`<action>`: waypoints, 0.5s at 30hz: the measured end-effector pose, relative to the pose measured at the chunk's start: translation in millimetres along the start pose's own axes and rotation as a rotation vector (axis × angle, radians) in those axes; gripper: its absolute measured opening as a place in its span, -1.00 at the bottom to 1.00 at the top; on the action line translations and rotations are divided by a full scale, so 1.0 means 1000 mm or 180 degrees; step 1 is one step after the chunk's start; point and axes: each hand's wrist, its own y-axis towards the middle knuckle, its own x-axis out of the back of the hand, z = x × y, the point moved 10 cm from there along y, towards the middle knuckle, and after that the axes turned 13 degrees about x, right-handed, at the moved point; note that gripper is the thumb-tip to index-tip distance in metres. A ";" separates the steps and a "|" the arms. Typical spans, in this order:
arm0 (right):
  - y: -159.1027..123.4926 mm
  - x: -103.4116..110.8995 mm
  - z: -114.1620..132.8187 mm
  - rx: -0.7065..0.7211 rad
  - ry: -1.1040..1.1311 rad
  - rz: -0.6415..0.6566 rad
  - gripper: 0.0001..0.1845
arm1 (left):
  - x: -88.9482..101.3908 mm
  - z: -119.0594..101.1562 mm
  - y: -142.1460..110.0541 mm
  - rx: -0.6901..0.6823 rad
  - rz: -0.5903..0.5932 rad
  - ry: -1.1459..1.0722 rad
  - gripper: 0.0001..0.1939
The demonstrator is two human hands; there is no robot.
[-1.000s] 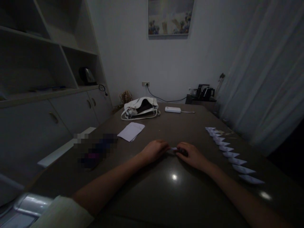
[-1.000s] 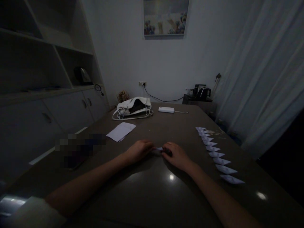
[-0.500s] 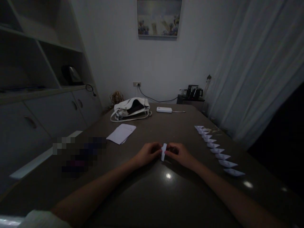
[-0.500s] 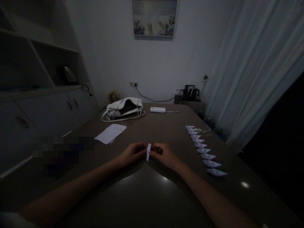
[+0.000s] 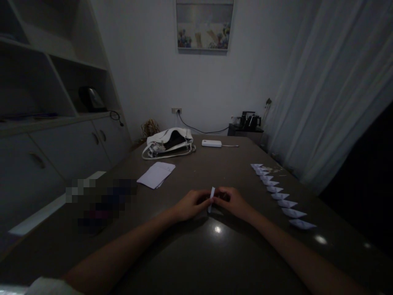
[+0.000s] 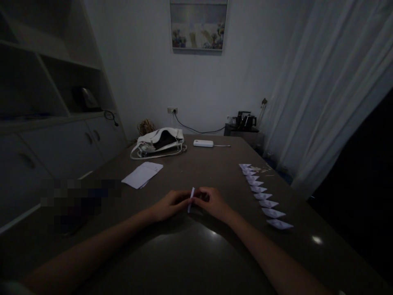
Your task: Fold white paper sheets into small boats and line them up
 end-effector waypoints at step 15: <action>0.000 0.000 0.001 0.0027 0.0125 -0.0010 -0.71 | -0.002 0.009 0.002 0.0164 0.0026 -0.0093 -0.60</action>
